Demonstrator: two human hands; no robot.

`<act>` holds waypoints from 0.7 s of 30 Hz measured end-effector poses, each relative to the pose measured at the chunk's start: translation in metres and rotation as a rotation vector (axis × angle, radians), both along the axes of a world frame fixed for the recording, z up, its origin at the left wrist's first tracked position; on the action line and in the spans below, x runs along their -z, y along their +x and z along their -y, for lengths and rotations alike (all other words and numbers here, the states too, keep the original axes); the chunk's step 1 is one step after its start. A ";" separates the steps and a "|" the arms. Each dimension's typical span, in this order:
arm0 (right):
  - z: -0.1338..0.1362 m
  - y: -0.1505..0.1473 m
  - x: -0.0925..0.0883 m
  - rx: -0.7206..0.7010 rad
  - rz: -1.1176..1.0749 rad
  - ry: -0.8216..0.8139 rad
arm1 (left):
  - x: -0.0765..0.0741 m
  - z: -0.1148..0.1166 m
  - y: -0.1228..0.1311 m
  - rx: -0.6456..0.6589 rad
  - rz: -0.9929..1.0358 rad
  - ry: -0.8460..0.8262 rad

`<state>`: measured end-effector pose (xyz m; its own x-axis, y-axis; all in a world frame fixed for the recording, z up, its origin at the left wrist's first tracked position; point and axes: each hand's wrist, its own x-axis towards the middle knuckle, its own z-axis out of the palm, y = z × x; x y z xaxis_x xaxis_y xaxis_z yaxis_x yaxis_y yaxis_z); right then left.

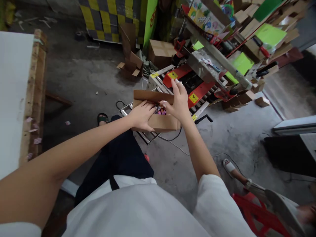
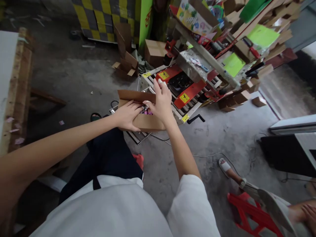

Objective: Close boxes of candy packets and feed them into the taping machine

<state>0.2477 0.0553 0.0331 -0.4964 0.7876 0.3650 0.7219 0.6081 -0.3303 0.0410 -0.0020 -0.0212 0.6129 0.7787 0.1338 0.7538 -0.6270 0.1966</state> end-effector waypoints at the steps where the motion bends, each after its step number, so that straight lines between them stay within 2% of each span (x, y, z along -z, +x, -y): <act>1: 0.003 -0.005 0.001 0.000 0.030 -0.005 | 0.000 0.003 -0.001 -0.018 0.035 0.007; 3: 0.018 -0.011 0.013 0.002 0.069 -0.023 | 0.000 0.010 -0.003 -0.068 0.118 0.038; 6: 0.055 -0.009 0.044 0.033 0.036 -0.027 | 0.003 0.027 -0.003 -0.136 0.220 0.113; 9: 0.078 -0.001 0.070 0.038 -0.005 -0.040 | 0.002 0.037 -0.002 -0.151 0.199 0.138; 11: 0.079 0.003 0.076 0.026 -0.013 -0.053 | -0.002 0.032 -0.006 -0.158 0.134 0.108; 13: 0.074 0.005 0.075 -0.001 -0.016 -0.068 | -0.009 0.016 -0.012 -0.158 0.046 0.047; 17: 0.067 0.010 0.074 -0.044 0.005 -0.042 | -0.023 -0.015 -0.015 -0.121 -0.141 -0.158; 19: 0.068 0.011 0.082 0.067 -0.003 0.030 | -0.027 -0.014 -0.008 -0.158 -0.163 -0.182; 21: 0.068 0.012 0.095 0.318 -0.097 0.110 | -0.027 -0.001 0.003 -0.255 -0.125 -0.141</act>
<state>0.2600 -0.0131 -0.0622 -0.1915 0.8506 0.4897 0.8493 0.3937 -0.3518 0.0438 -0.0008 0.0056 0.4004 0.9149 -0.0504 0.9069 -0.3879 0.1645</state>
